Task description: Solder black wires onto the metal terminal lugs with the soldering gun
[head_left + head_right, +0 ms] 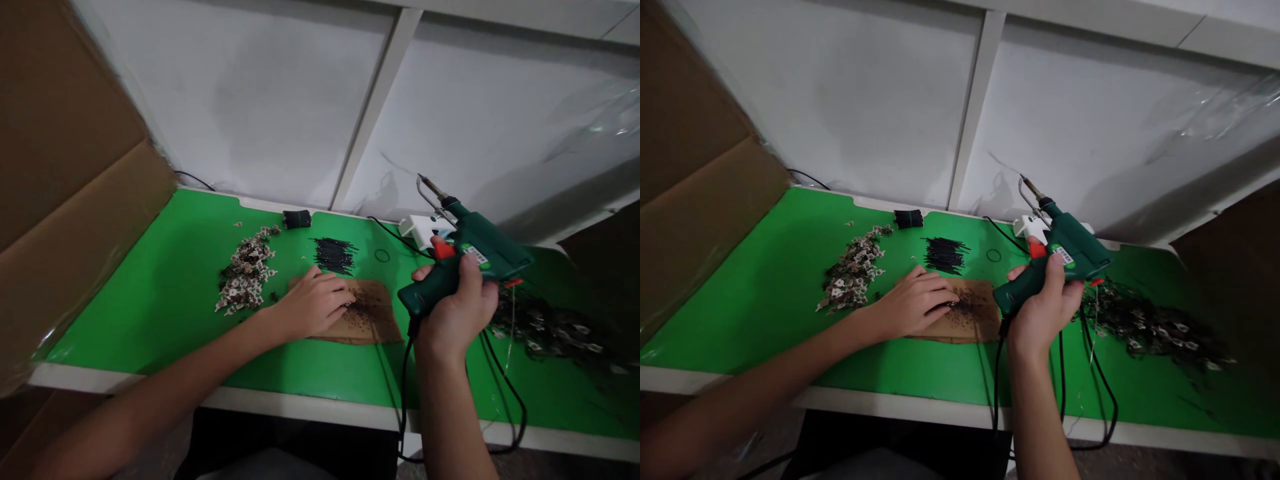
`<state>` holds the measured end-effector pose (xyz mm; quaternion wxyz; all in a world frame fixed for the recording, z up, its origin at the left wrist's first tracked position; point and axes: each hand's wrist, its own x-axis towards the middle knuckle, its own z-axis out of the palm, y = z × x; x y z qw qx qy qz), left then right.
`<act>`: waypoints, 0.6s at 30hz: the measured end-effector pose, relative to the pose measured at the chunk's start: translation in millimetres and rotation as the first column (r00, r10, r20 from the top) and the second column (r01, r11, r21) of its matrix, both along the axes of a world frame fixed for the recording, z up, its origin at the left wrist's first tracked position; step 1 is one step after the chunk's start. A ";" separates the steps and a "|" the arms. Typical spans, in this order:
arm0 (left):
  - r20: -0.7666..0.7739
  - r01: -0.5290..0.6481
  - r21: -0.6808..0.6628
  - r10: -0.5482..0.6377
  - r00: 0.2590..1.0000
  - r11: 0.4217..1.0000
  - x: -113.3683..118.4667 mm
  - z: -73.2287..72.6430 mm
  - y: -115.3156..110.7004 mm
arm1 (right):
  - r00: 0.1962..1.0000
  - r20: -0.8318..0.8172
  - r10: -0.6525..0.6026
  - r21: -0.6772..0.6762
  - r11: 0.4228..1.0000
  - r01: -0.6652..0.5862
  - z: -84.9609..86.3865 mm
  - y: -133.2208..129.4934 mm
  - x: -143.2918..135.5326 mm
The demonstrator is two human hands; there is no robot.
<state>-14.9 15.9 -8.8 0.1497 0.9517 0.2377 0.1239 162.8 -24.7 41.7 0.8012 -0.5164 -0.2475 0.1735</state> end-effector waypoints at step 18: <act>0.151 0.032 0.096 -0.046 0.988 0.995 -1.5 -7.8 -1.3 | 1.000 0.001 0.001 -0.016 1.000 -0.001 -1.8 -0.5 1.6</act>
